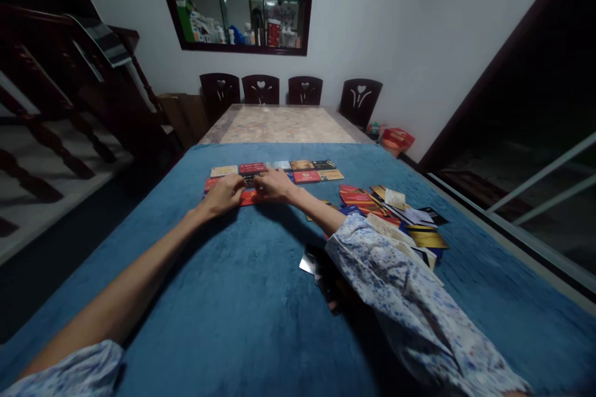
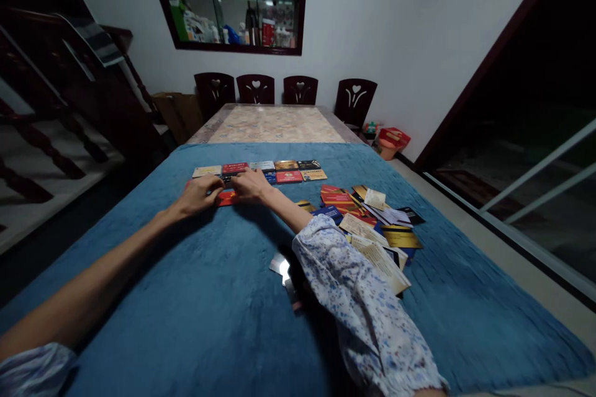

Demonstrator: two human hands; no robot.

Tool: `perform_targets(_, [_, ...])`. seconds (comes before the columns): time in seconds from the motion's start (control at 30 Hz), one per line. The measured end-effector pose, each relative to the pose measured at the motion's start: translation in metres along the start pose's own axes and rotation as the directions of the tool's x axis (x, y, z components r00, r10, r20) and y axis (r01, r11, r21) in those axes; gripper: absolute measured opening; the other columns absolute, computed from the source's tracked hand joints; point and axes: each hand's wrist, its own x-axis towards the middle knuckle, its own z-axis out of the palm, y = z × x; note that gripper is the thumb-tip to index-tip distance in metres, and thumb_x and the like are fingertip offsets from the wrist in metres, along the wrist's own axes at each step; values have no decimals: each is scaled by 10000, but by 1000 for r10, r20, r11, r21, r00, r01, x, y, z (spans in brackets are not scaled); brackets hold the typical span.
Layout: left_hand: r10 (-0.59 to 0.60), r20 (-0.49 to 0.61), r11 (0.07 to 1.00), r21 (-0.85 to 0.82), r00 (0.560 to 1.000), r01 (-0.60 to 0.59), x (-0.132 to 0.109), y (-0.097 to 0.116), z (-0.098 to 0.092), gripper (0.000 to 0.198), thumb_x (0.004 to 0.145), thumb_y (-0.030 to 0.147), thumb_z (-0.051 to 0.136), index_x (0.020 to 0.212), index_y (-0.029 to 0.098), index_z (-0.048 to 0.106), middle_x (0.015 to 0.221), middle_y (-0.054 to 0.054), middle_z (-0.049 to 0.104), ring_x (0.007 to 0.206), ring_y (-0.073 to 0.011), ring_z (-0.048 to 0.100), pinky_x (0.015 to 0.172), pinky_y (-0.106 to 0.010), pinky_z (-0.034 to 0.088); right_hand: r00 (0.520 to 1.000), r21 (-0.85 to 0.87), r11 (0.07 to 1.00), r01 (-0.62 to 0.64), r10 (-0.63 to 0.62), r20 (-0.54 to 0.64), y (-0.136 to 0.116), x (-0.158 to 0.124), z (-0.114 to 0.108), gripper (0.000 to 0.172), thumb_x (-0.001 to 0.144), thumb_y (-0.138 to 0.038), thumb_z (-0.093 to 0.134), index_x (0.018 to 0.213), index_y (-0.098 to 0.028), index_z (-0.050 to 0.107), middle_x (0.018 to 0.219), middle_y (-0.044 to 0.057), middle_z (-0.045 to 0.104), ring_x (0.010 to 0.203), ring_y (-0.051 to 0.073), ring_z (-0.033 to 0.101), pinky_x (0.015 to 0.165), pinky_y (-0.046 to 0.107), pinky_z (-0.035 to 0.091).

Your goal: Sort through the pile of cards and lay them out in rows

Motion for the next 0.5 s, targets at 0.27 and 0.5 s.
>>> perform_targets(0.27, [80,20,996,-32,997,-79,9,41,17,171,866,148,475,840,157,644,843,-65,651,777,-182,582,765,-319,495,998,-36,997,-63,62,-22,18,-45,3,249,916,-202,528,1085,-195,710,1105,116,719,1097,287,535,886,402,375])
perform_targets(0.5, [145,28,988,-54,989,-144,18,72,36,163,863,92,498,839,157,646,840,-61,638,787,-178,578,773,-314,496,991,-71,988,-133,135,12,36,-90,-1,235,934,-221,526,1077,-208,713,1086,105,716,1054,270,544,854,369,359])
